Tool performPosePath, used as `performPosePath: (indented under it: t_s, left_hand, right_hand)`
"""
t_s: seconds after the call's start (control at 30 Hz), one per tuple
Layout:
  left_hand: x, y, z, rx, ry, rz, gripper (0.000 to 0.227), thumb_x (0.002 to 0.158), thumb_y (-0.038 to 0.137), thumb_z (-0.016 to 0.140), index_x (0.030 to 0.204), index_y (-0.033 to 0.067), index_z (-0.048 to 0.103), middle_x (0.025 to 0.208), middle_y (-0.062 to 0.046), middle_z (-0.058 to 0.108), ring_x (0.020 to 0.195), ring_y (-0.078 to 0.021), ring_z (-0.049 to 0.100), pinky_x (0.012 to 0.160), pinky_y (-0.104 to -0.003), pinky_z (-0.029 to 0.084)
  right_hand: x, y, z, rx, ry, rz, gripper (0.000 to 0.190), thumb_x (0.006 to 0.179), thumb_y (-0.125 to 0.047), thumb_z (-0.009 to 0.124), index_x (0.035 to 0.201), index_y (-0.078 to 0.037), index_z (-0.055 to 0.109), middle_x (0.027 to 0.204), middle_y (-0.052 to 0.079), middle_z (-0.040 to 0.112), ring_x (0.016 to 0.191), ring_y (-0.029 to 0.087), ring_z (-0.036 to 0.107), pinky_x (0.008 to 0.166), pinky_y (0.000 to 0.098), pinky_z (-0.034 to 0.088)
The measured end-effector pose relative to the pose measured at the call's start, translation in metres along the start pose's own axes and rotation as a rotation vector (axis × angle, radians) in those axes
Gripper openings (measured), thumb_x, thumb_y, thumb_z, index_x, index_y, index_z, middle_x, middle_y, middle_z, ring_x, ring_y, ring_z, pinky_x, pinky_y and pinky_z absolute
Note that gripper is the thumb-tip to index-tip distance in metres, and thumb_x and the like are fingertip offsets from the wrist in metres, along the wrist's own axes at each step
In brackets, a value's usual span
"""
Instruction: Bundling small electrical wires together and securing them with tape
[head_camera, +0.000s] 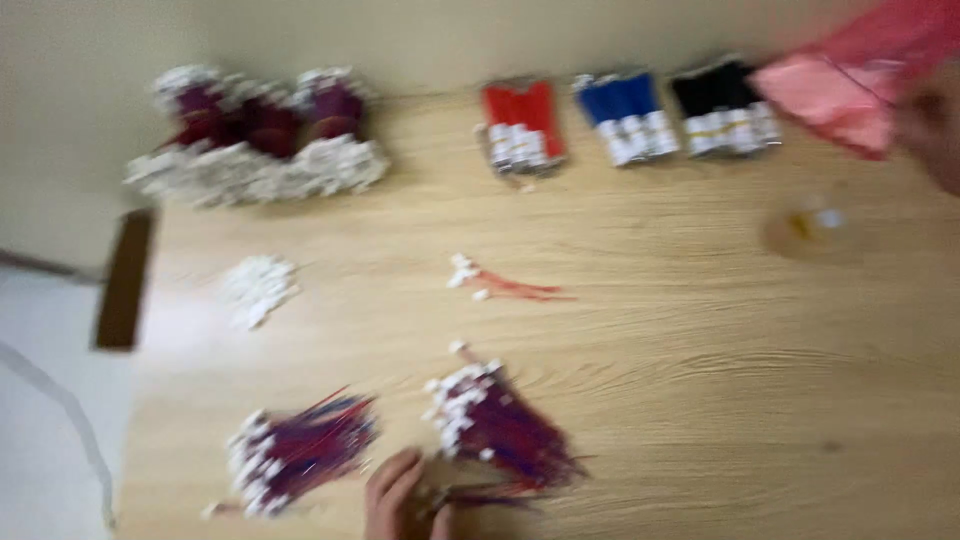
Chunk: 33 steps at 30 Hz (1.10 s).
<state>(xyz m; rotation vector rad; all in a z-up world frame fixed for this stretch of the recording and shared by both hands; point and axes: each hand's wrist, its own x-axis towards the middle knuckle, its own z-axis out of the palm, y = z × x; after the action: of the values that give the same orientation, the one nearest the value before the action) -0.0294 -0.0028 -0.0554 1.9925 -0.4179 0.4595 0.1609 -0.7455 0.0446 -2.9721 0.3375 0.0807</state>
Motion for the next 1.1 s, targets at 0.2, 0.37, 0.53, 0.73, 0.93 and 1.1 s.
performPosePath:
  t_s: [0.2,0.37,0.53,0.73,0.93,1.1]
  left_hand:
    - [0.126,0.09,-0.004,-0.287,0.043,-0.155,0.04,0.09,0.007,0.054,0.128,-0.0026,0.049,0.129,-0.017,0.057,0.123,-0.0267,0.055,0.11,-0.037,0.042]
    - [0.162,0.11,0.003,-0.588,-0.127,-0.274,0.041,0.099,0.015,0.042,0.137,0.0006,0.038,0.138,-0.015,0.05,0.13,-0.0256,0.05,0.108,-0.037,0.043]
    - [0.159,0.111,0.03,-0.798,-0.345,-0.243,0.058,0.104,0.039,0.031,0.141,-0.0063,0.03,0.141,-0.032,0.037,0.138,-0.049,0.026,0.114,-0.056,0.021]
    - [0.173,0.101,0.018,-0.564,-0.346,-0.222,0.056,0.105,0.034,0.021,0.134,-0.0084,0.043,0.133,-0.033,0.048,0.132,-0.0478,0.039,0.111,-0.055,0.03]
    - [0.218,-0.008,0.082,0.099,-0.376,-0.061,0.018,0.086,0.025,0.069,0.103,0.0205,0.07,0.089,0.0,0.066,0.079,-0.0187,0.071,0.069,-0.033,0.057]
    - [0.226,-0.042,0.13,0.426,-0.423,0.074,0.018,0.08,0.032,0.071,0.094,0.0221,0.072,0.085,-0.003,0.064,0.075,-0.0263,0.07,0.063,-0.039,0.057]
  right_hand:
    - [-0.137,-0.169,0.029,0.864,-0.087,-0.113,0.031,0.096,-0.01,0.04,0.121,0.003,0.054,0.122,0.018,0.06,0.116,0.027,0.056,0.106,0.0402,0.039]
    - [-0.213,-0.374,-0.006,0.509,-0.038,-0.327,0.02,0.086,-0.017,0.063,0.104,-0.013,0.071,0.096,0.003,0.073,0.087,0.017,0.066,0.083,0.0304,0.048]
    - [-0.232,-0.452,0.022,0.557,-0.114,-0.563,0.021,0.09,-0.018,0.058,0.108,-0.015,0.068,0.089,0.005,0.071,0.089,0.025,0.07,0.079,0.0358,0.055]
    - [-0.235,-0.452,0.014,0.858,-0.076,-0.271,0.02,0.094,-0.016,0.057,0.109,-0.011,0.068,0.09,0.006,0.071,0.089,0.021,0.071,0.082,0.0349,0.055]
    - [-0.223,-0.435,0.047,1.097,0.059,-0.085,0.016,0.095,-0.012,0.061,0.105,-0.003,0.067,0.07,0.009,0.066,0.071,0.014,0.062,0.07,0.0326,0.053]
    - [-0.214,-0.435,0.051,1.168,0.064,-0.024,0.015,0.095,-0.012,0.06,0.105,-0.002,0.064,0.068,0.009,0.065,0.069,0.014,0.06,0.068,0.0305,0.052]
